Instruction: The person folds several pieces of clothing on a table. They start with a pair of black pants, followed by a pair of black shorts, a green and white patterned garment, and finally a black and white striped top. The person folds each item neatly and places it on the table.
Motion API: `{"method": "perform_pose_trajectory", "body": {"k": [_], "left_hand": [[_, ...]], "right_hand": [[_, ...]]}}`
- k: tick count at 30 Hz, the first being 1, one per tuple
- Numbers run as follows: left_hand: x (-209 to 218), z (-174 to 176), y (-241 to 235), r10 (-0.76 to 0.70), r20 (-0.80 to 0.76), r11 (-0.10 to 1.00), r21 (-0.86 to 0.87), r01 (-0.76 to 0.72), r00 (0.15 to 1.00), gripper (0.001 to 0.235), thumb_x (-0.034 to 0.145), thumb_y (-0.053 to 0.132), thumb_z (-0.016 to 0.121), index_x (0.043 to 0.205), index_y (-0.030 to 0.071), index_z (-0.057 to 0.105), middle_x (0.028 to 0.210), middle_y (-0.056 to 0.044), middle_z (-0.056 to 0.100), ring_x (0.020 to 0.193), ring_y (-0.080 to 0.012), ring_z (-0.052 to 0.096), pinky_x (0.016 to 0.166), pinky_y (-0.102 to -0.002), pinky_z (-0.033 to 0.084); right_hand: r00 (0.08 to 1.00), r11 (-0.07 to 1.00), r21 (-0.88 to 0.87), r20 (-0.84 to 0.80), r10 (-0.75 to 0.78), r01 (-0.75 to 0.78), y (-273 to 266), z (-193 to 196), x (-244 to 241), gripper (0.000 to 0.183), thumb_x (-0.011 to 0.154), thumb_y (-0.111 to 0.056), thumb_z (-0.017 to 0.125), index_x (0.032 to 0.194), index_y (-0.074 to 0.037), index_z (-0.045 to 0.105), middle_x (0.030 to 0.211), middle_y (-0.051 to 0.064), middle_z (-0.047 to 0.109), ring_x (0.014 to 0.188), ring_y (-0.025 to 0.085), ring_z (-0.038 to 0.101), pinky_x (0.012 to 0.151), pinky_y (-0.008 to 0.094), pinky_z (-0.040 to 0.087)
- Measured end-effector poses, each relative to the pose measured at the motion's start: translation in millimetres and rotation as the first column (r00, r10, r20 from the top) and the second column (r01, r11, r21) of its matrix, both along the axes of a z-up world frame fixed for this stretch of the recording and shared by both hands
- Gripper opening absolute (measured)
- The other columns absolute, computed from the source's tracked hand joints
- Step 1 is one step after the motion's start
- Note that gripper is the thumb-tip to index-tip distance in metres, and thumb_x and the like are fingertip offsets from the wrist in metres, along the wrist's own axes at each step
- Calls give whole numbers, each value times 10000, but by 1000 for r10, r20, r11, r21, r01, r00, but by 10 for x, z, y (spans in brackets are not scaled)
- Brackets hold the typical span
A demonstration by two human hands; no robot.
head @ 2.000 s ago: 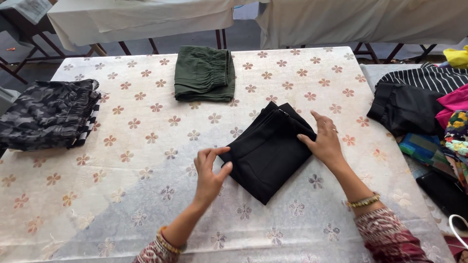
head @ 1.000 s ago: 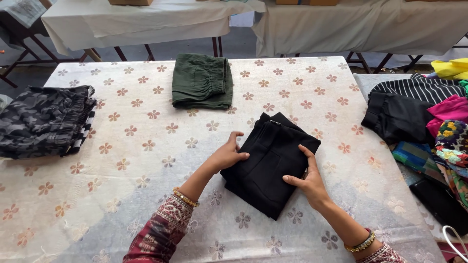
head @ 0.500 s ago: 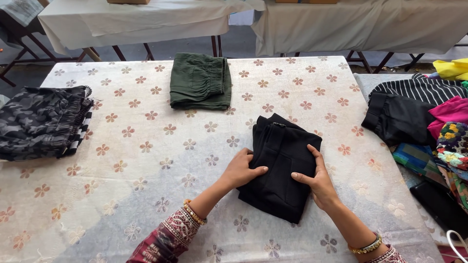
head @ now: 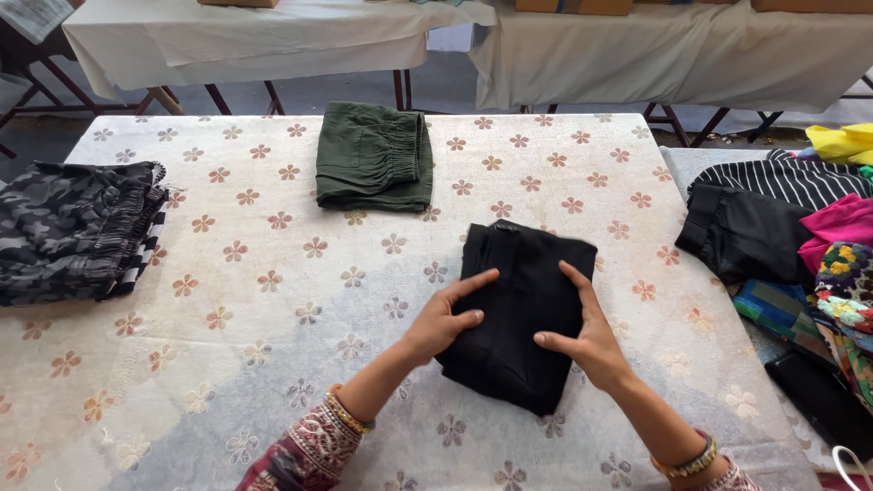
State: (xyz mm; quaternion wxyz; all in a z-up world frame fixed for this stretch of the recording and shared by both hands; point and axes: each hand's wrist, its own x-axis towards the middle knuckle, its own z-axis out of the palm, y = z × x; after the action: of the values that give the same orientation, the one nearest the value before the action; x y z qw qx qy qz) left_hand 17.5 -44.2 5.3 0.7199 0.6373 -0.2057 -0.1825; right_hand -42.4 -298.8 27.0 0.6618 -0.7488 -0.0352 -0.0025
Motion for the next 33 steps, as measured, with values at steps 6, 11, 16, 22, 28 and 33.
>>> {"method": "perform_pose_trajectory", "body": {"k": [6,11,16,22,28,33], "left_hand": [[550,301,479,76,338,989,96,-115,938,699,870,-2,618,1538,177,511,1507,-87,569,1396,-204,515,1223,-351,326],[1385,481,893,195,570,946,105,-306,798,691,838,-60,645,1490,151,554,1521,-78,592,1414,-235,538,1280,-395,177],[1847,999,1185,343,709,887,-30,-460,616,688,839,-134,631,1455,170,601,1486,-78,599,1395,-260,560,1224,-374,419],[2708,345,1522,491,652,792,-59,-608,577,617,863,-105,654,1411,180,659,1468,-98,575,1361,-276,605,1182,-337,488],[2902,-339,1571,662,394,476,436,-764,638,533,843,192,759,1356,275,641,1352,-101,554,1254,-277,583,1074,-392,476],[3069,-321,1621,606,530,547,266,-794,594,525,821,101,735,1333,208,690,1295,-49,649,1217,-246,643,1107,-349,499]], "right_hand": [[951,986,-142,281,127,-89,347,258,787,1117,669,-153,896,1604,-135,284,1617,123,362,1497,278,369,1234,391,317],[865,970,-198,452,217,-140,780,364,1879,1150,654,-104,904,1618,-114,275,1650,110,343,1540,281,322,1282,391,256],[658,950,-312,713,241,-10,1216,642,2801,1120,718,-11,912,1632,-108,273,1692,113,308,1598,301,259,1341,409,220],[736,987,-158,669,102,7,1635,24,3627,1018,818,4,863,1640,-107,275,1655,146,349,1553,328,346,1346,427,324],[972,847,-526,228,56,75,1731,-749,3669,678,975,-232,783,1544,-107,436,1440,222,540,1368,357,505,1155,432,402],[938,904,-382,342,-54,191,1842,-428,3445,537,912,-257,740,1405,-120,575,1344,131,675,1255,288,646,1078,378,506]]}}
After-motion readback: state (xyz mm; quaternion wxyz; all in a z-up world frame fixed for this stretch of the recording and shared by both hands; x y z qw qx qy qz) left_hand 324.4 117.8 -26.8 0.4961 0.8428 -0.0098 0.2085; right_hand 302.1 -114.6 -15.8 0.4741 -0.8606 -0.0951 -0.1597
